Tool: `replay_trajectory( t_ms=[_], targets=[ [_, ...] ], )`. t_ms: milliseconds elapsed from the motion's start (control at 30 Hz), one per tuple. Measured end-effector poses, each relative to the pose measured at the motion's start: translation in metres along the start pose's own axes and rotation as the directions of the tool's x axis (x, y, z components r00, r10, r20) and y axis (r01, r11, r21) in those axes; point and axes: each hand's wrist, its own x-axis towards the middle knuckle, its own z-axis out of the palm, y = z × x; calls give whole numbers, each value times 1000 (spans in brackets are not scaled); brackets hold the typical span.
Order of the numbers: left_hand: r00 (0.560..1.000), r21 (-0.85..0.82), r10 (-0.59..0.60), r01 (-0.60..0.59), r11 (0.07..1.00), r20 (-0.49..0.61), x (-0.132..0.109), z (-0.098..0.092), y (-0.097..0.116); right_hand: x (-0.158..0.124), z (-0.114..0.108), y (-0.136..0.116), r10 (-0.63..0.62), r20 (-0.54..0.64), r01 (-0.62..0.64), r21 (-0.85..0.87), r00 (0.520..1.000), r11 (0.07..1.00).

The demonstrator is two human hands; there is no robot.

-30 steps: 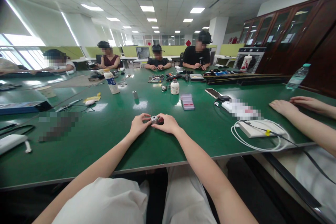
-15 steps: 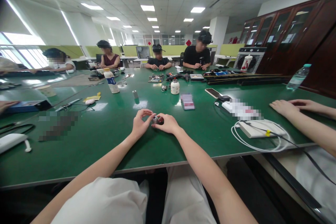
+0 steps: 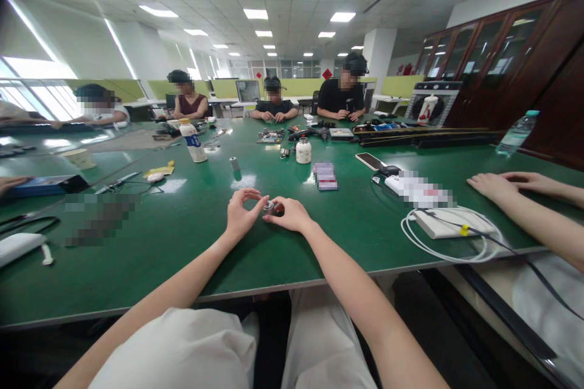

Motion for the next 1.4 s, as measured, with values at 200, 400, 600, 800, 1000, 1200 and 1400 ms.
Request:
replay_trajectory(
  t_ms=[200, 400, 600, 800, 1000, 1200, 1400],
  targets=[
    [992, -28, 48, -45, 999, 115, -1, -1, 1, 0, 0, 1, -17, -3, 17, -2, 1000, 1000],
    [994, -110, -28, 40, 993, 105, -1, 3, -3, 0, 0, 1, -12, -1, 12, 10, 1000, 1000],
    [996, -191, -80, 84, 978, 29, -1, 5, 2, 0, 0, -1, -1, -4, 1, 3, 1000, 1000],
    [958, -126, -276, 265, 956, -76, 5, 1, -8, -1, -1, -3, 5, -7, -5, 0, 1000, 1000],
    [864, 127, -398, 377, 917, 307, 6, -4, -19, -1, -1, -4, -1, -4, 0, -3, 1000, 1000],
    [858, 178, -404, 364, 914, 316, 6, -4, -15, -1, -1, -4, -1, -1, 1, -9, 1000, 1000],
    [843, 116, -336, 317, 941, 420, 7, -2, -25, -1, -2, -4, -7, 1, 7, 2, 1000, 1000]
  ],
)
